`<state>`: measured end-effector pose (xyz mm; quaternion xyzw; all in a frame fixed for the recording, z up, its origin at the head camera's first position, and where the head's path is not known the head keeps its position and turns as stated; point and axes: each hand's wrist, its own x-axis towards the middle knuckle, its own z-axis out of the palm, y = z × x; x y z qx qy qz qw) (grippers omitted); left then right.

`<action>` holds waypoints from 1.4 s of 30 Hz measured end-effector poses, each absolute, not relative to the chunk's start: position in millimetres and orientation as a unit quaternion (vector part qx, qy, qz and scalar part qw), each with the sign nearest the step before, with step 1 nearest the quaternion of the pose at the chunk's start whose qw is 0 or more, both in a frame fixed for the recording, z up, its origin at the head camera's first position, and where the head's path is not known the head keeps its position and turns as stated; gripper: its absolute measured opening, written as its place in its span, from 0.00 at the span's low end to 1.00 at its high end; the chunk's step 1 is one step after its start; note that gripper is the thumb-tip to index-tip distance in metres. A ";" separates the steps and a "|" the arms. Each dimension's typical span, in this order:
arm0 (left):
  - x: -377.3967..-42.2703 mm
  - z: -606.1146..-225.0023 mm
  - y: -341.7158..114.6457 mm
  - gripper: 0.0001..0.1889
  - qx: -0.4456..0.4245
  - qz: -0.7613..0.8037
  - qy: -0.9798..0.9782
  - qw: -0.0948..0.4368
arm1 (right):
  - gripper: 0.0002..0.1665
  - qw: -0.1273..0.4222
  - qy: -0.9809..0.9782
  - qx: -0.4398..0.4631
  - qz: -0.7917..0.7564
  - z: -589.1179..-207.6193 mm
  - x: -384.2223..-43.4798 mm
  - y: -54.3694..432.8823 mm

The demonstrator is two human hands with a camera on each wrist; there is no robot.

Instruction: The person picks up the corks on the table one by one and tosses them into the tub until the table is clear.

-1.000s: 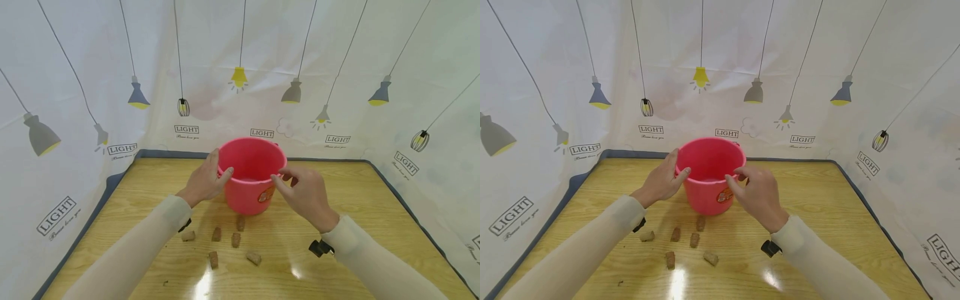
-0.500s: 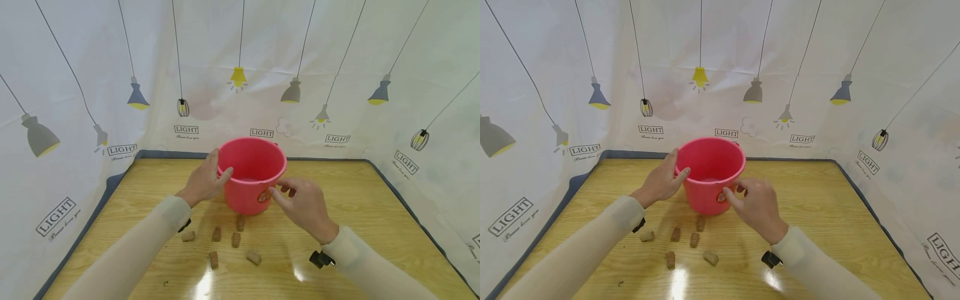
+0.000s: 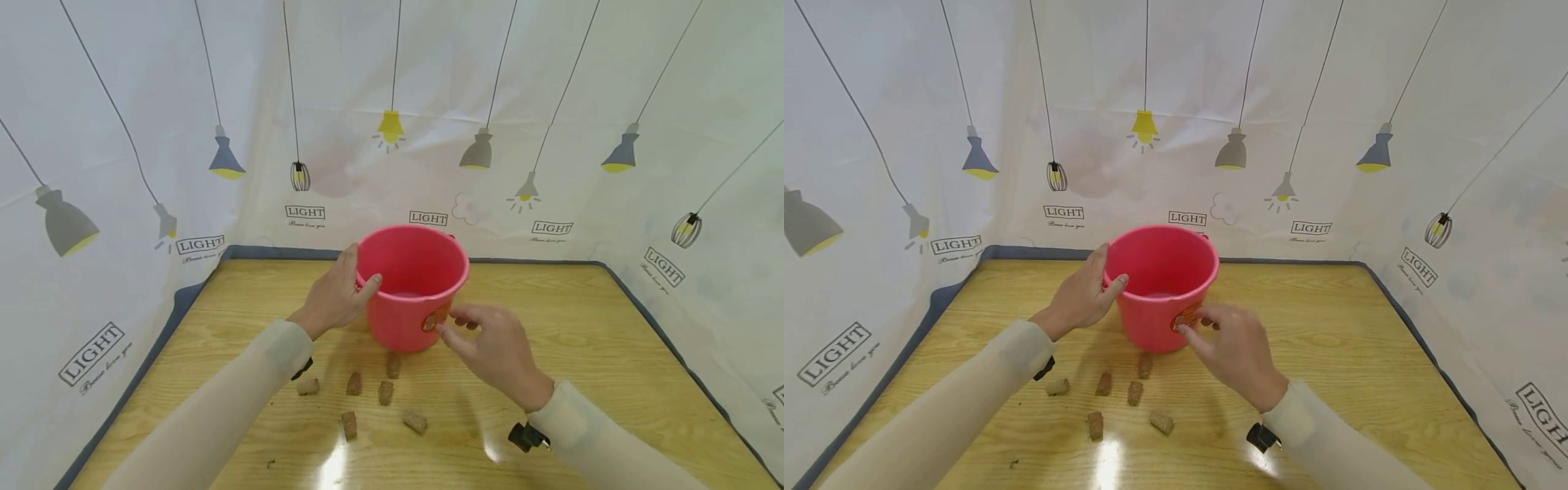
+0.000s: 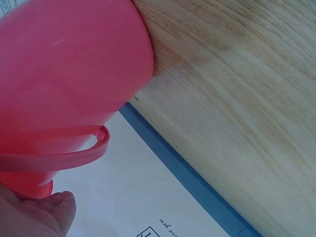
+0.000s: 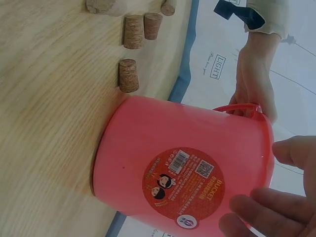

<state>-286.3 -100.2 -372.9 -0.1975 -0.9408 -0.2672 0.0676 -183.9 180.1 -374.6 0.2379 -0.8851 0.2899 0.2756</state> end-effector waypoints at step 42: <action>-285.5 -372.2 -100.4 0.47 -0.191 -0.263 -0.944 0.060 | 0.20 0.148 -0.935 0.256 0.196 -409.6 -164.8 159.8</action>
